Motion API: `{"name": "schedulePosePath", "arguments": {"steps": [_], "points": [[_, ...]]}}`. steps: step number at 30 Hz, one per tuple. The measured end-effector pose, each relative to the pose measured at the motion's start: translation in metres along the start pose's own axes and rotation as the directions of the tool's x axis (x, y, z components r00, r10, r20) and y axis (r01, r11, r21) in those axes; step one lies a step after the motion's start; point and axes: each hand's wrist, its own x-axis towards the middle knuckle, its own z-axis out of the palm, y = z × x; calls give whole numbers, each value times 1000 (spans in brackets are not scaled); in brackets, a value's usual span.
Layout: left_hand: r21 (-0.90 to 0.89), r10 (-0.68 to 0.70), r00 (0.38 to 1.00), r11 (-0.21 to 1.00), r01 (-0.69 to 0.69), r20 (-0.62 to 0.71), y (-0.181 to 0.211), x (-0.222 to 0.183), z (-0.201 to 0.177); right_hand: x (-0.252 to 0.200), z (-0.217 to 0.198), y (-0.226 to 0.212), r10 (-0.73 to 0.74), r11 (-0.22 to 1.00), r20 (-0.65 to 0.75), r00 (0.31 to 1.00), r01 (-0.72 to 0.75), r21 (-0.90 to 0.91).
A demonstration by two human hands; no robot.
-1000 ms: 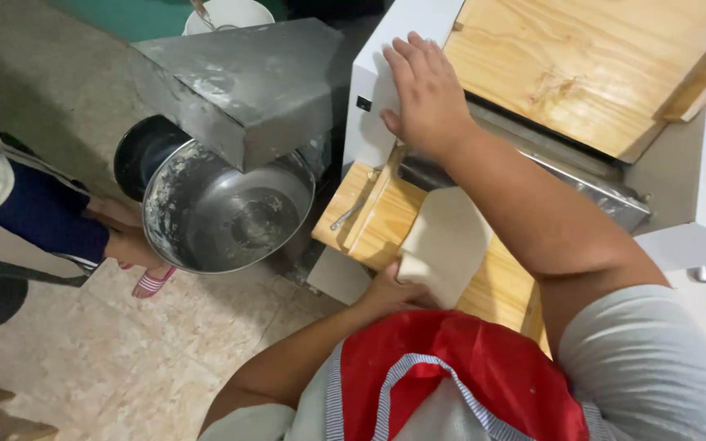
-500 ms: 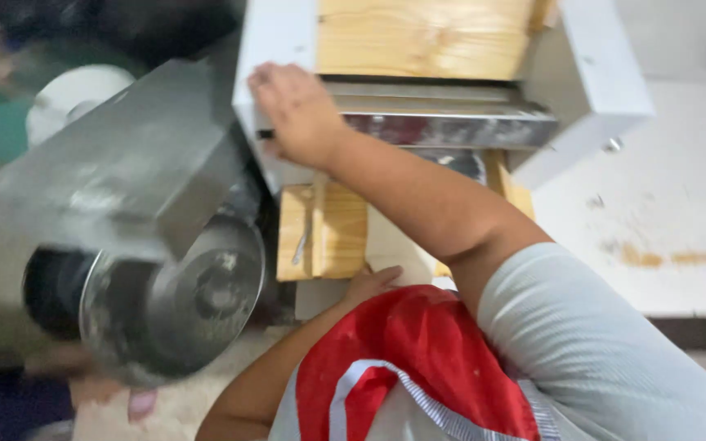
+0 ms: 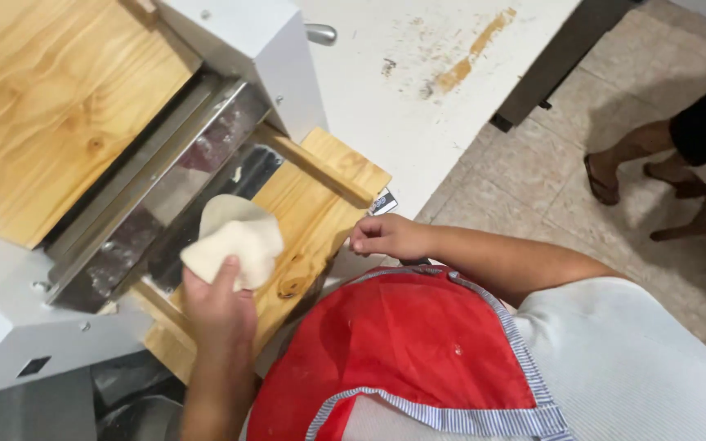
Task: Sheet dough, cut it into strips, notch the edges, and form them into decorative rings on a baking tray.
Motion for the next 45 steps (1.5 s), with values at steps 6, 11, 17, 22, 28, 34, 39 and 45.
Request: {"name": "schedulePosePath", "arguments": {"steps": [6, 11, 17, 22, 28, 34, 39, 45], "points": [[-12, 166, 937, 985, -170, 308, 89, 16, 74, -4, 9, 11, -110, 746, 430, 896, -212, 632], [-121, 75, 928, 992, -33, 365, 103, -3, 153, -12, -2, -32, -317, 355, 461, 829, -347, 868], [4, -213, 772, 965, 263, 599, 39, -12, 205, -41, -105, 17, -318, -94, 82, 944, -117, 989], [315, -552, 597, 830, 460, 582, -43, 17, 279, -62, -229, 62, -119, 122, -200, 973, 214, 969], [548, -767, 630, 583, 599, 127, -198, 94, 331, -53, -362, 159, 475, 368, -474, 741, 322, 872], [265, -785, 572, 619, 739, 238, -282, 145, 363, -9, -466, 132, 343, 613, -621, 704, 333, 717], [444, -828, 553, 462, 768, -94, -328, 158, 329, 17, -545, 216, 215, 873, -849, 483, -484, -54], [653, -775, 631, 493, 575, 29, -249, 102, 345, 36, -465, 151, -51, 564, -539, 841, -421, -710]]}}
